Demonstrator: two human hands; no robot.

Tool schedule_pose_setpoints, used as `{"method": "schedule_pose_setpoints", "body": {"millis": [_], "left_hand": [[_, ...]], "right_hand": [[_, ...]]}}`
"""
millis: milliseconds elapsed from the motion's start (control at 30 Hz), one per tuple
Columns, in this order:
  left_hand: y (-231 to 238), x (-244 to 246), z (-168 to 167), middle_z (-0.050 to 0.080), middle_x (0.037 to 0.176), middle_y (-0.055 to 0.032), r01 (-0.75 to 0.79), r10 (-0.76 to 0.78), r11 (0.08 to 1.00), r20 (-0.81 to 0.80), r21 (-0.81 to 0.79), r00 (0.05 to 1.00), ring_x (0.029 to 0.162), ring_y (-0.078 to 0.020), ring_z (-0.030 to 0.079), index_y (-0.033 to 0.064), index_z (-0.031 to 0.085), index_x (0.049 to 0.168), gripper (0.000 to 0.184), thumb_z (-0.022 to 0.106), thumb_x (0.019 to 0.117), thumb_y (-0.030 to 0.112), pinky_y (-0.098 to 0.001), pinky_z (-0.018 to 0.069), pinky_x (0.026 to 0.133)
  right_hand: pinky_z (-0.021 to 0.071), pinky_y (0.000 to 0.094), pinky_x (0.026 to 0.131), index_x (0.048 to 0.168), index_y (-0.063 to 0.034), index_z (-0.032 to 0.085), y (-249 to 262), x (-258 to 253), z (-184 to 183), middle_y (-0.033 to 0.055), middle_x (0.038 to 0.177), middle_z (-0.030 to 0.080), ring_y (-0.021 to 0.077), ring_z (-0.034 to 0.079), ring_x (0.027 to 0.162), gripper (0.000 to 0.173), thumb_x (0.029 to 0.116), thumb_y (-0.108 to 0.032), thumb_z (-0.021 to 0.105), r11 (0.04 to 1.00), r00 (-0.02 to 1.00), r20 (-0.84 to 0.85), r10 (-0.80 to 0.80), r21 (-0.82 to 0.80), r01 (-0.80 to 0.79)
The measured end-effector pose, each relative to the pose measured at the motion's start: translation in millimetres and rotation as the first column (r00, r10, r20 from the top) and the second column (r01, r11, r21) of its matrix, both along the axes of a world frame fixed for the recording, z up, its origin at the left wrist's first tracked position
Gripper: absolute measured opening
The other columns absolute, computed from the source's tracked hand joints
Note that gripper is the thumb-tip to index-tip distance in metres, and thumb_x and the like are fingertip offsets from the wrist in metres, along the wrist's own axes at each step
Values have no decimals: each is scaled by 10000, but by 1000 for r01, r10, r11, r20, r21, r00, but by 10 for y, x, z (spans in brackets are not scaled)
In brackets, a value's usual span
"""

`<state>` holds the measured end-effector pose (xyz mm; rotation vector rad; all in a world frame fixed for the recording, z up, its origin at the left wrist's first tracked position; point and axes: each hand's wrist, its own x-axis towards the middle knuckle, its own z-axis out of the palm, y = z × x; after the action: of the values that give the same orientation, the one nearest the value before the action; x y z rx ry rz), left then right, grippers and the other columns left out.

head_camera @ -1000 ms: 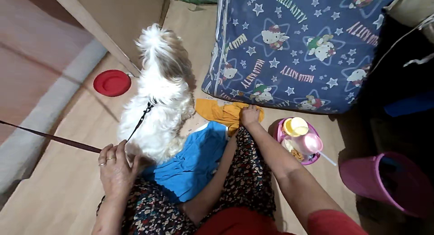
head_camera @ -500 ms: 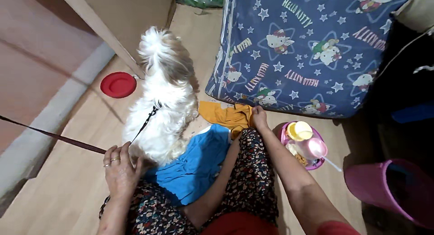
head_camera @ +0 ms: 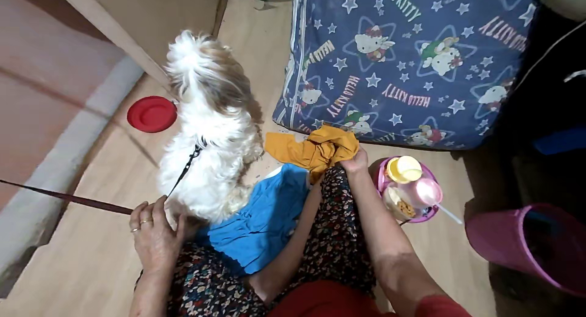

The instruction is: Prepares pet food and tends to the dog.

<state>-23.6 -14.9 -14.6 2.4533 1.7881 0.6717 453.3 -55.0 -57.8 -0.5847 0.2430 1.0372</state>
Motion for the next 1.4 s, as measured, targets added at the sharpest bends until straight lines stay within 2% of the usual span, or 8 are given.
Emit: {"method": "schedule_pose_setpoints", "body": {"millis": [333,500,700,833,1033,1167,1233,1400], "left_hand": [[20,3,-32,535,1325,-417,12,-13,999,11,38,1000,1319,-658,406,-109,546,1348,564,590,919,254,-689,339,1088],[19,-32,-40,528,1342,-412,7,-7,1000,-1,26,1000,1325,-651,405,-102,545,1357,563,607,915,241,-693,340,1089],[-5,-12,-26,534,1338,-412,16,-16,999,3,37,1000,1316,-652,419,-104,550,1357,573,593,928,272,-699,358,1072],[24,14,-45,517,1353,-415,-6,6,1000,14,20,1000,1331,-651,398,-104,546,1359,566,613,918,245,-699,343,1083],[58,-17,-45,557,1316,-395,8,-7,999,-20,46,1000,1308,-640,434,-97,557,1350,558,586,921,259,-692,355,1074],[80,-75,-24,555,1326,-393,22,-20,999,-53,31,998,1310,-642,433,-97,546,1366,574,590,920,261,-701,356,1070],[91,-93,-38,547,1331,-397,17,-15,1000,-51,24,999,1313,-645,426,-97,540,1371,575,603,917,252,-711,354,1065],[102,-39,-106,522,1340,-427,-11,12,998,-16,61,1000,1308,-672,408,-129,532,1358,586,596,895,225,-717,334,1077]], "right_hand": [[584,341,848,1137,-140,575,-66,23,-22,40,1021,697,156,694,973,306,1097,-264,299,990,991,27,-132,49,130],[558,320,756,1241,-91,533,119,-7,-40,49,1008,632,133,630,880,210,1089,-196,433,913,900,367,234,-400,-75],[576,353,820,1195,-211,537,-31,-59,67,-5,1047,678,130,667,974,511,1093,-512,137,996,974,227,7,-86,13],[531,384,850,1324,-97,473,-27,-108,92,72,1110,605,167,598,983,370,1135,-273,209,909,939,289,185,-414,-52],[526,302,768,1248,82,512,-11,-396,859,174,1033,611,185,597,814,226,1056,21,409,653,705,289,648,-686,-320],[488,306,956,1328,133,525,101,-426,728,235,1229,631,191,623,1056,304,1059,-6,496,528,280,458,843,-804,-275],[519,239,721,1178,-5,557,244,-498,387,65,945,605,74,594,817,151,1063,-25,461,777,520,602,607,-587,-228],[508,359,777,1323,-49,455,490,-623,95,111,1059,566,178,566,910,514,1133,-373,103,877,961,90,260,-439,-196]]}}
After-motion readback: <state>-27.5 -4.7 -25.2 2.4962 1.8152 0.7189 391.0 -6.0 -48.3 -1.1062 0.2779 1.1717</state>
